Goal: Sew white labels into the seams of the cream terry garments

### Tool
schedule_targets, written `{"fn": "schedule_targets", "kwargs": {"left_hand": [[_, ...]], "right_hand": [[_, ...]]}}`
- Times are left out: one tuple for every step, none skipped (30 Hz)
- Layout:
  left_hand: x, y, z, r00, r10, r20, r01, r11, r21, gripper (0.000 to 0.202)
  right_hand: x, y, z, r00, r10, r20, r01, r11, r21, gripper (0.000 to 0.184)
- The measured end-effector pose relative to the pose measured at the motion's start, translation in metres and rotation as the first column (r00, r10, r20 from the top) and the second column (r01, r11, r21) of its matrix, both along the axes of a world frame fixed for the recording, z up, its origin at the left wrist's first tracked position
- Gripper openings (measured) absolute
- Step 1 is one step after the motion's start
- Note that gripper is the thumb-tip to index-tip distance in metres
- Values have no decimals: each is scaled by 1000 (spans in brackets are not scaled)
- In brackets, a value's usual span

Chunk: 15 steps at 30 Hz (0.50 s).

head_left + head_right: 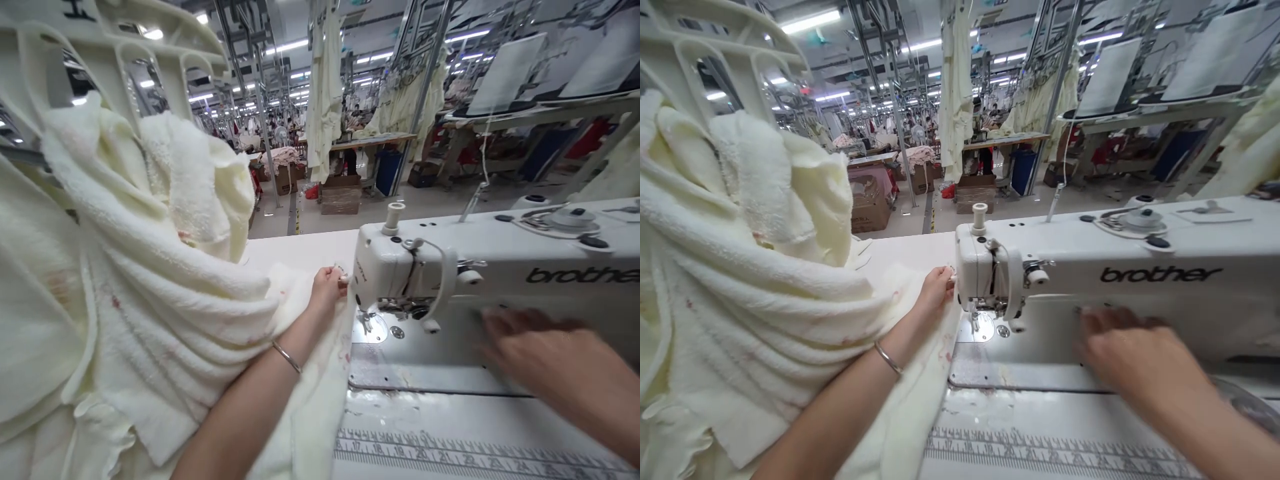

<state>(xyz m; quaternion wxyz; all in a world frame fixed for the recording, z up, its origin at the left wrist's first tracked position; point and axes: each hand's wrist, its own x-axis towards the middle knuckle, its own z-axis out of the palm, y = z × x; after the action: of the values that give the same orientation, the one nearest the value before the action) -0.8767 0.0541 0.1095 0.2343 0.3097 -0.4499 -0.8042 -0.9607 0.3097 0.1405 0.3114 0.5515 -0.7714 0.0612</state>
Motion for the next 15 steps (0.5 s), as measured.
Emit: {"fn": "schedule_targets", "kwargs": {"left_hand": [[0, 1, -1, 1000, -10, 14, 11, 1000, -30, 16], [1, 3, -2, 999, -18, 28, 20, 998, -62, 17], [2, 5, -3, 999, -20, 41, 24, 995, -100, 17], [3, 7, -3, 998, -20, 53, 27, 990, -142, 16], [5, 8, -3, 998, -20, 63, 31, 982, -188, 14], [8, 10, -3, 997, -20, 72, 37, 971, -237, 12], [10, 10, -2, 996, -22, 82, 45, 956, -288, 9], [13, 10, -2, 995, -22, 93, 52, 939, -340, 6], [16, 9, -2, 994, -20, 107, 60, 918, -392, 4], [17, 7, -2, 992, -15, 123, 68, 894, -442, 4], [19, 5, -2, 990, -7, 140, 76, 868, -490, 5], [19, 3, -1, 987, 1, 159, 85, 840, -536, 5], [20, 2, -1, 984, 9, 179, 99, 809, -580, 5], [20, 0, 0, 979, 16, 203, 116, 774, -622, 5], [21, -1, 2, 973, 22, 231, 141, 736, -662, 5]], "right_hand": [[25, -7, -4, 999, 47, -3, -47, 999, -1, 59], [54, -16, -9, 986, 167, 1, -167, 985, -43, 45], [84, -29, -15, 949, 315, 9, -312, 942, -121, 36], [111, -42, -22, 899, 438, 16, -426, 882, -204, 37], [134, -56, -28, 880, 473, 40, -447, 854, -268, 38], [151, -68, -35, 863, 504, 29, -476, 832, -287, 36], [162, -77, -41, 854, 518, 36, -484, 819, -308, 35], [167, -83, -47, 855, 516, 60, -476, 825, -306, 34], [167, -84, -53, 856, 508, 89, -463, 833, -304, 32], [165, -80, -58, 859, 497, 124, -444, 843, -304, 31], [160, -73, -63, 860, 485, 157, -425, 852, -305, 31], [155, -64, -66, 859, 477, 184, -409, 857, -313, 30], [150, -52, -68, 860, 465, 210, -390, 865, -317, 30], [145, -41, -69, 863, 448, 236, -367, 875, -316, 29], [142, -30, -68, 864, 426, 268, -343, 888, -307, 29]]}}
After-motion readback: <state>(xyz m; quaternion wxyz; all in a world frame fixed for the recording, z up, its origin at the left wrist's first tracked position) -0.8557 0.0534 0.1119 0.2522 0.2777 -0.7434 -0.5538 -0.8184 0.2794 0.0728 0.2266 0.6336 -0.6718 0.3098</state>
